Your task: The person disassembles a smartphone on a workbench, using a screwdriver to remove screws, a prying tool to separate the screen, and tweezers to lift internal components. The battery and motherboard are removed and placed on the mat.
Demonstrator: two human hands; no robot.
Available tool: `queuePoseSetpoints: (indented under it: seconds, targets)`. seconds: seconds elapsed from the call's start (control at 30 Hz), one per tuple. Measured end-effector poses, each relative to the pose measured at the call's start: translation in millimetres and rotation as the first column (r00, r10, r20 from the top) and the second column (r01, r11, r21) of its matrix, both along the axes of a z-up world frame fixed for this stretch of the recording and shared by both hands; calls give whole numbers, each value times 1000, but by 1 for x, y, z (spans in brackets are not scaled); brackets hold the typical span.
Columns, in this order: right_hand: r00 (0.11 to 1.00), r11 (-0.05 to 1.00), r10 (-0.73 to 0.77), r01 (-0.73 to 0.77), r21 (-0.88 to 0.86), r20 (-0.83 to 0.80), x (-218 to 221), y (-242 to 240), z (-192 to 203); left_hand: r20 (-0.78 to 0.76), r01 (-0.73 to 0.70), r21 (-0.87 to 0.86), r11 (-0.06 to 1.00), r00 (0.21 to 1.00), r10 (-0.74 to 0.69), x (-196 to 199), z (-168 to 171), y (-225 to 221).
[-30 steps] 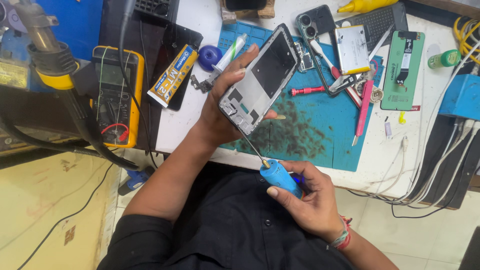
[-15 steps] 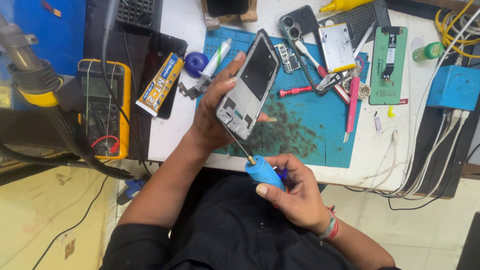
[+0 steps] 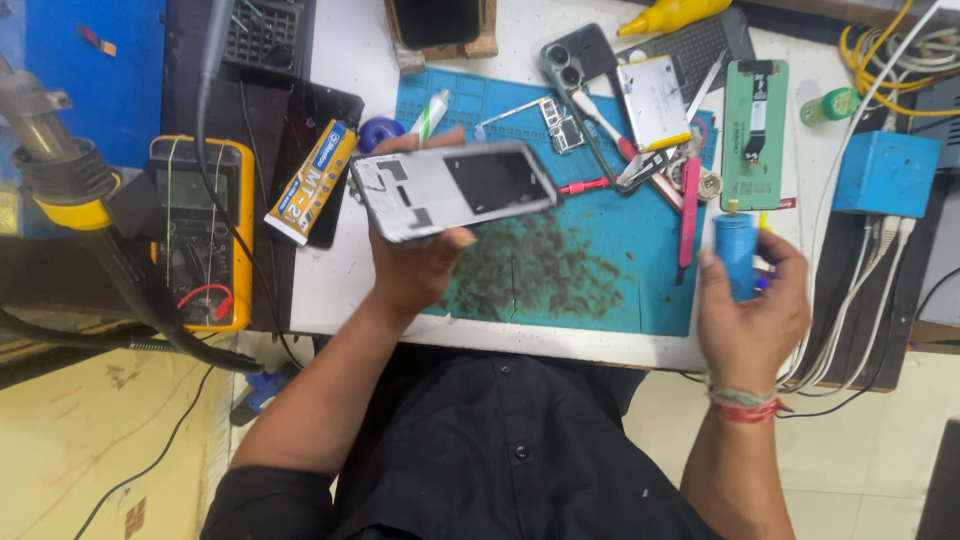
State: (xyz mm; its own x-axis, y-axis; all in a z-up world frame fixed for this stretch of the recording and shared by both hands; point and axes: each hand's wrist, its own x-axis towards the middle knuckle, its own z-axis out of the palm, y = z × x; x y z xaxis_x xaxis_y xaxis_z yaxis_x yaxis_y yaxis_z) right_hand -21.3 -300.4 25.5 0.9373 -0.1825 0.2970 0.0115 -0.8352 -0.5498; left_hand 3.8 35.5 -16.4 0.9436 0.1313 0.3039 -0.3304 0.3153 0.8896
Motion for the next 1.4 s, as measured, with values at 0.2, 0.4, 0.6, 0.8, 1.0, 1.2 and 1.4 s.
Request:
queuePoseSetpoints:
  seconds: [0.2,0.4,0.6,0.8,1.0,1.2,1.4]
  targets:
    - [997,928,37,-12,-373,60,13,-6,8,-214,-13,-591,807,967,-141,-1,-9,-25]
    - [757,-39,639,-140,989,132,25,68,37,-471,-70,-548,834,849,-239,1,19,-44]
    - [715,-239,690,79,968,112,69,102,41,-451,-7,-626,779,819,-355,0,25,-45]
    - [666,-33,730,258,965,-153,20,73,8,-477,-207,-536,818,874,-90,13,18,-28]
    - [506,-152,863,239,959,11,-28,70,11,-414,-225,-570,790,909,-39,17,14,-31]
    - [661,-377,731,184,908,170,6,126,54,-480,-136,-616,776,846,-233,-3,19,-61]
    - [630,78,776,-68,995,-18,-16,103,25,-449,-131,-554,822,879,-163,-8,19,-40]
